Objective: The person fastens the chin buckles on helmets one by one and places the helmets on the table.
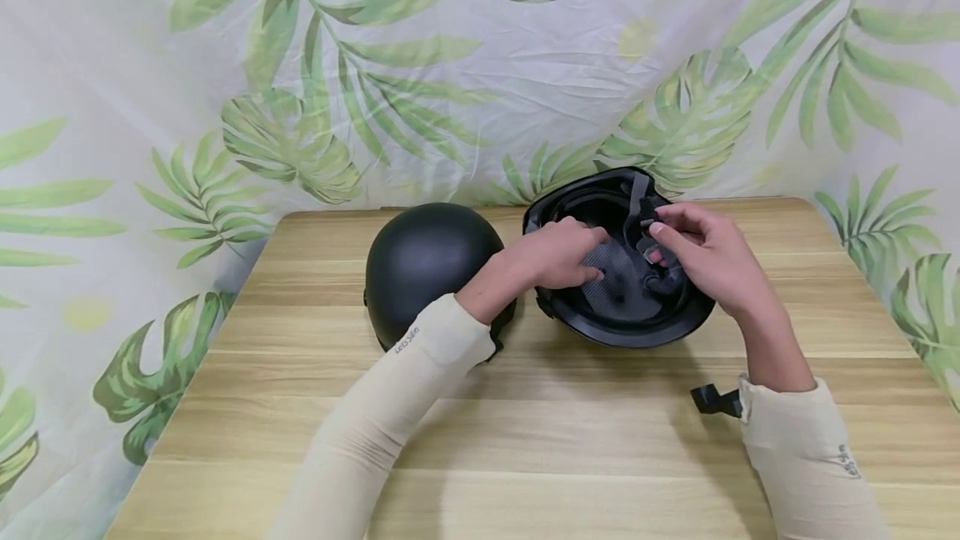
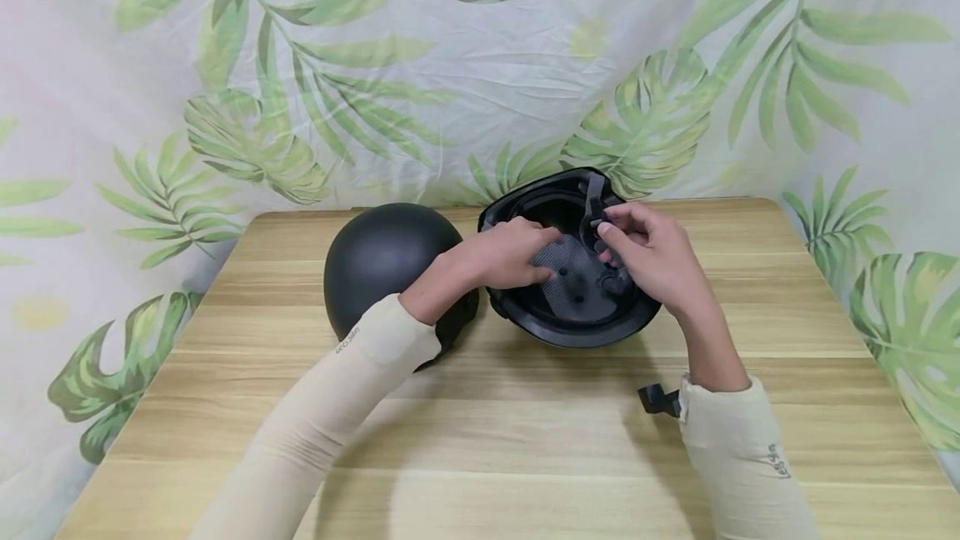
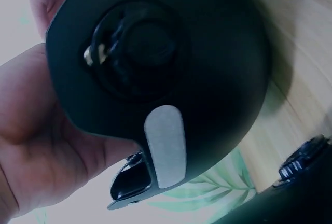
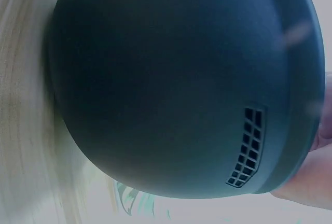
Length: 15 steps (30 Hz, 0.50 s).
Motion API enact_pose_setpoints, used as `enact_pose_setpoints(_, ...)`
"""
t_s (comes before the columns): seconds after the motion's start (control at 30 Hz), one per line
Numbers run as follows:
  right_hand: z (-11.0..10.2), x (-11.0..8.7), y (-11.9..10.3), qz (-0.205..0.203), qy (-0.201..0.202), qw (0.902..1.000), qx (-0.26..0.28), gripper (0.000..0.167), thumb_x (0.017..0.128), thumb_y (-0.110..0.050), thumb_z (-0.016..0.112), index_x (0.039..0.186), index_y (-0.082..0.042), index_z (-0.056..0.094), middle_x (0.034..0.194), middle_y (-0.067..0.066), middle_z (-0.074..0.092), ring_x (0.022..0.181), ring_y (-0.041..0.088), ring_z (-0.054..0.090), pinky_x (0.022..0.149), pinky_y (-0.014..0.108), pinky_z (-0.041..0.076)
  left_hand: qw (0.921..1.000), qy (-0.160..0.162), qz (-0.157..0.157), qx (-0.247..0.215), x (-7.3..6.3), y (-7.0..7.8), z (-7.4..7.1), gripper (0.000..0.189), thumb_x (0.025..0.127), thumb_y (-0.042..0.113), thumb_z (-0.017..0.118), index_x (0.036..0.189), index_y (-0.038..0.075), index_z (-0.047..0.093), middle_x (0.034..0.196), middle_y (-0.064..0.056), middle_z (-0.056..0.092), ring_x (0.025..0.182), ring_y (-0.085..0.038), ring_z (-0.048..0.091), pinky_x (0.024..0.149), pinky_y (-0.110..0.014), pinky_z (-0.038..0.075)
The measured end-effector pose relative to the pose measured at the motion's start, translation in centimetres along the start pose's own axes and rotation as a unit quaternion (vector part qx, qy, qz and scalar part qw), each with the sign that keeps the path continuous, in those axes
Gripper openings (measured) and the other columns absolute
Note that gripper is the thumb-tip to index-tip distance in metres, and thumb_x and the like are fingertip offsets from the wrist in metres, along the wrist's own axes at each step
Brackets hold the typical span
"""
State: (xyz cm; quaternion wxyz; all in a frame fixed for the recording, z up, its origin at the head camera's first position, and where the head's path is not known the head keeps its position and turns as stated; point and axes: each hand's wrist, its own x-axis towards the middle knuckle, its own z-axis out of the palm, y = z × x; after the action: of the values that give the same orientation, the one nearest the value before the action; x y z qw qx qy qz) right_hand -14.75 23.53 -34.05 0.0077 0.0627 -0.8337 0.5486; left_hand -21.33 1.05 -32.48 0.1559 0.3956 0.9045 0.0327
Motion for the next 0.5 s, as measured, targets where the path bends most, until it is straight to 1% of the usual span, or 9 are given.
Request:
enact_pose_setpoints(0.07, 0.0, -0.1, -0.1, 0.001, -0.001, 1.0000, 0.001, 0.045, 0.110, -0.026, 0.060, 0.143, 0.004, 0.057, 0.107, -0.016, 0.068, 0.083, 0.000, 0.072, 0.077, 0.017, 0.060, 0.9999, -0.013, 0.000, -0.002, -0.1, -0.1, 0.0, 0.056, 0.106, 0.032, 0.066, 0.156, 0.012, 0.052, 0.143, -0.009, 0.066, 0.130, -0.024, 0.064, 0.105, -0.037, 0.056)
enact_pose_setpoints(0.13, 0.1, -0.2, -0.2, 0.001, -0.001, 1.0000, 0.001, 0.044, 0.110, -0.026, 0.060, 0.142, 0.004, 0.058, 0.108, -0.014, 0.069, 0.082, 0.000, 0.072, 0.076, 0.017, 0.060, 0.9998, -0.018, -0.001, -0.012, -0.2, -0.4, 0.0, 0.054, 0.104, 0.023, 0.068, 0.155, 0.011, 0.054, 0.140, -0.009, 0.068, 0.124, -0.023, 0.066, 0.099, -0.035, 0.057)
enact_pose_setpoints(0.23, 0.1, -0.2, -0.2, 0.002, -0.004, 1.0000, 0.001, 0.043, 0.110, -0.025, 0.060, 0.141, 0.004, 0.058, 0.108, -0.014, 0.069, 0.083, 0.000, 0.072, 0.076, 0.017, 0.060, 0.9996, -0.014, 0.003, -0.026, -0.3, -0.8, 0.0, 0.054, 0.100, 0.010, 0.069, 0.153, 0.011, 0.056, 0.131, -0.010, 0.070, 0.112, -0.023, 0.066, 0.089, -0.032, 0.055)
enact_pose_setpoints(0.3, 0.1, -0.3, -0.2, 0.002, -0.007, 1.0000, 0.001, 0.044, 0.110, -0.025, 0.060, 0.142, 0.004, 0.057, 0.108, -0.016, 0.068, 0.083, 0.000, 0.072, 0.077, 0.017, 0.060, 0.9991, -0.009, 0.003, -0.043, -0.4, -1.0, 0.0, 0.056, 0.098, 0.006, 0.070, 0.152, 0.011, 0.057, 0.125, -0.010, 0.071, 0.106, -0.022, 0.065, 0.084, -0.031, 0.054)
enact_pose_setpoints(0.37, 0.0, -0.3, -0.2, 0.001, -0.009, 1.0000, -0.002, 0.045, 0.110, -0.025, 0.060, 0.143, 0.004, 0.057, 0.109, -0.017, 0.067, 0.083, 0.000, 0.072, 0.077, 0.017, 0.060, 0.9986, -0.005, 0.007, -0.053, -0.4, -1.1, 0.1, 0.057, 0.097, 0.008, 0.073, 0.152, 0.011, 0.058, 0.118, -0.010, 0.071, 0.102, -0.021, 0.065, 0.085, -0.031, 0.055)
enact_pose_setpoints(0.5, 0.0, -0.4, -0.2, 0.000, -0.011, 0.9999, -0.006, 0.045, 0.110, -0.025, 0.060, 0.143, 0.004, 0.057, 0.109, -0.016, 0.068, 0.083, 0.001, 0.073, 0.076, 0.017, 0.060, 0.9978, 0.008, 0.018, -0.062, -0.4, -1.1, 0.1, 0.058, 0.095, 0.010, 0.078, 0.150, 0.009, 0.059, 0.116, -0.009, 0.073, 0.106, -0.021, 0.067, 0.092, -0.033, 0.058)
